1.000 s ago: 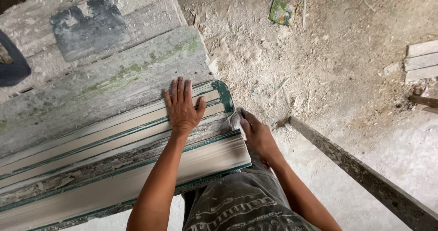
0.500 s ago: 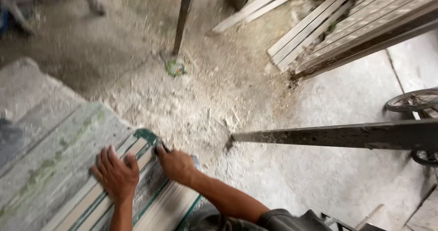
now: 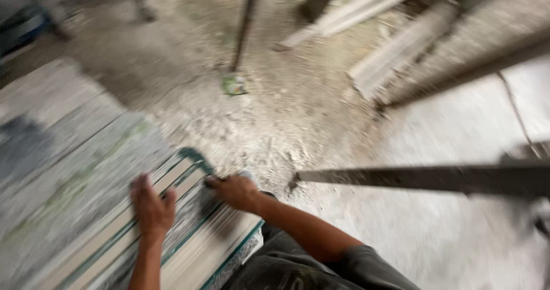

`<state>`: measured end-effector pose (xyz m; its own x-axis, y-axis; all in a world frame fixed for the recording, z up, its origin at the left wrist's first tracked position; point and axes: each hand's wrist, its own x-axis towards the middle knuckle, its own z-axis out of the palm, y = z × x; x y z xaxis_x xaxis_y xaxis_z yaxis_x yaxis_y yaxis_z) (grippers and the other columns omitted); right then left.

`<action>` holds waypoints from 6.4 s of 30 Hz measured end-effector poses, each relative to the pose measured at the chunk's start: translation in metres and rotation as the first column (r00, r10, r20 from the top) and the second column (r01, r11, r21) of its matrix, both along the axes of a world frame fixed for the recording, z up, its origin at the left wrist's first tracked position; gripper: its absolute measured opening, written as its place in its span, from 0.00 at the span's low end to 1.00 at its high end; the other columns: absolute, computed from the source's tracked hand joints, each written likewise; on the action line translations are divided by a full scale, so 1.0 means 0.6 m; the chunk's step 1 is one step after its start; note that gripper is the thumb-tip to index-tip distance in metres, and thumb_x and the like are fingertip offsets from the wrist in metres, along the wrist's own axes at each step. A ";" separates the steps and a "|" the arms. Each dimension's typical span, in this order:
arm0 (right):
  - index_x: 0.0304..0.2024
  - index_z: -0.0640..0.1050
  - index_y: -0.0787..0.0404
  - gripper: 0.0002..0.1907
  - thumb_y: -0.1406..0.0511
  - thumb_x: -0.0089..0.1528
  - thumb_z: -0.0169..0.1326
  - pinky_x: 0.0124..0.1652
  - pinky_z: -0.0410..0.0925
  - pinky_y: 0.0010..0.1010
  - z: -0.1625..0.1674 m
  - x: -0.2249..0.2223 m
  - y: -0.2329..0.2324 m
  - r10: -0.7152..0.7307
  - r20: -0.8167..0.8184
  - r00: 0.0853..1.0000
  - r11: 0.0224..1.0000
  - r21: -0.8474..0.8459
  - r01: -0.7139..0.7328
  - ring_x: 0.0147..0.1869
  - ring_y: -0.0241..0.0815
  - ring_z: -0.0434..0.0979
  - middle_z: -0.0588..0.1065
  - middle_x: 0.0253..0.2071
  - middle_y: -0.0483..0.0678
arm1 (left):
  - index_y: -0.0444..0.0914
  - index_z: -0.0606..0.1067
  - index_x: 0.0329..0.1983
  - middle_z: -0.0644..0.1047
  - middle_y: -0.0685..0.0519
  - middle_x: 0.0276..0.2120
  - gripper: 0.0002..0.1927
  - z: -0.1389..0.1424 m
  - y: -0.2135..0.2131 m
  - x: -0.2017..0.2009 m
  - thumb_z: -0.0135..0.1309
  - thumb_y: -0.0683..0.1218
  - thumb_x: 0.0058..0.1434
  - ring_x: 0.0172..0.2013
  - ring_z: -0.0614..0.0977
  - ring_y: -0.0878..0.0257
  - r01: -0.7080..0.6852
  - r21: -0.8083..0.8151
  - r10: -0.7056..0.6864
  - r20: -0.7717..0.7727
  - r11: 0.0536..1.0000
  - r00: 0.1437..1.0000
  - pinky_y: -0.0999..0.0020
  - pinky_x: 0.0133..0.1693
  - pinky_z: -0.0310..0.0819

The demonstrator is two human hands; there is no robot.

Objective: The person works along long decorative molding strips laid on a dusty workbench, holding each strip steady with one hand while running a small scraping tool along its grooves to remove residue. They reposition the strips and continue scraping different sections and grooves.

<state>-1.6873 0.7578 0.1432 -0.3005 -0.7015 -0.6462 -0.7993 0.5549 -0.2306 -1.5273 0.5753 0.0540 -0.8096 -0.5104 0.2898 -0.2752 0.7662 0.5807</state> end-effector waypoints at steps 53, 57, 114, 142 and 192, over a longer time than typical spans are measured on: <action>0.76 0.50 0.34 0.30 0.47 0.72 0.35 0.22 0.71 0.40 -0.013 -0.005 -0.350 0.922 -0.169 0.350 0.382 0.225 -0.897 0.23 0.49 0.77 0.75 0.29 0.54 | 0.44 0.53 0.80 0.49 0.41 0.77 0.43 -0.059 0.047 0.214 0.47 0.69 0.69 0.76 0.46 0.43 -0.973 -0.057 0.922 0.337 0.224 0.193 0.35 0.73 0.37; 0.72 0.59 0.42 0.26 0.49 0.73 0.38 0.26 0.71 0.46 -0.088 0.158 -0.465 0.936 -0.196 0.293 0.311 0.068 -0.948 0.27 0.53 0.78 0.76 0.28 0.55 | 0.43 0.54 0.80 0.49 0.41 0.78 0.44 -0.055 0.043 0.216 0.49 0.68 0.68 0.77 0.46 0.44 -0.973 -0.023 0.918 0.338 0.229 0.208 0.36 0.72 0.38; 0.78 0.48 0.34 0.31 0.47 0.72 0.34 0.27 0.74 0.50 -0.041 0.389 -0.554 0.924 -0.230 0.306 0.359 0.242 -0.902 0.26 0.57 0.80 0.77 0.27 0.59 | 0.35 0.62 0.73 0.61 0.37 0.73 0.32 -0.025 0.052 0.222 0.44 0.55 0.69 0.75 0.57 0.43 -0.969 0.114 0.957 0.172 0.218 0.235 0.37 0.73 0.42; 0.55 0.71 0.62 0.16 0.59 0.72 0.38 0.22 0.70 0.39 -0.016 -0.314 -0.286 0.959 -0.143 0.247 0.285 0.458 -0.842 0.21 0.40 0.72 0.78 0.24 0.50 | 0.32 0.55 0.76 0.60 0.35 0.73 0.30 -0.041 0.050 0.218 0.43 0.48 0.74 0.73 0.60 0.40 -0.979 0.152 0.989 0.036 0.134 0.141 0.43 0.74 0.49; 0.71 0.65 0.44 0.27 0.48 0.71 0.41 0.35 0.73 0.55 -0.011 0.050 -0.568 0.911 -0.254 0.325 0.346 0.041 -0.937 0.32 0.61 0.81 0.78 0.29 0.60 | 0.41 0.32 0.84 0.32 0.40 0.81 0.64 -0.069 -0.133 0.123 0.65 0.62 0.64 0.78 0.28 0.36 -0.995 0.053 0.972 0.218 0.082 0.092 0.30 0.72 0.32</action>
<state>-1.6575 0.4170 0.1365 0.4789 -0.6615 -0.5772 -0.8088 -0.5881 0.0029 -1.4533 0.4958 0.0124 0.4436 -0.8927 0.0791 -0.7680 -0.3331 0.5470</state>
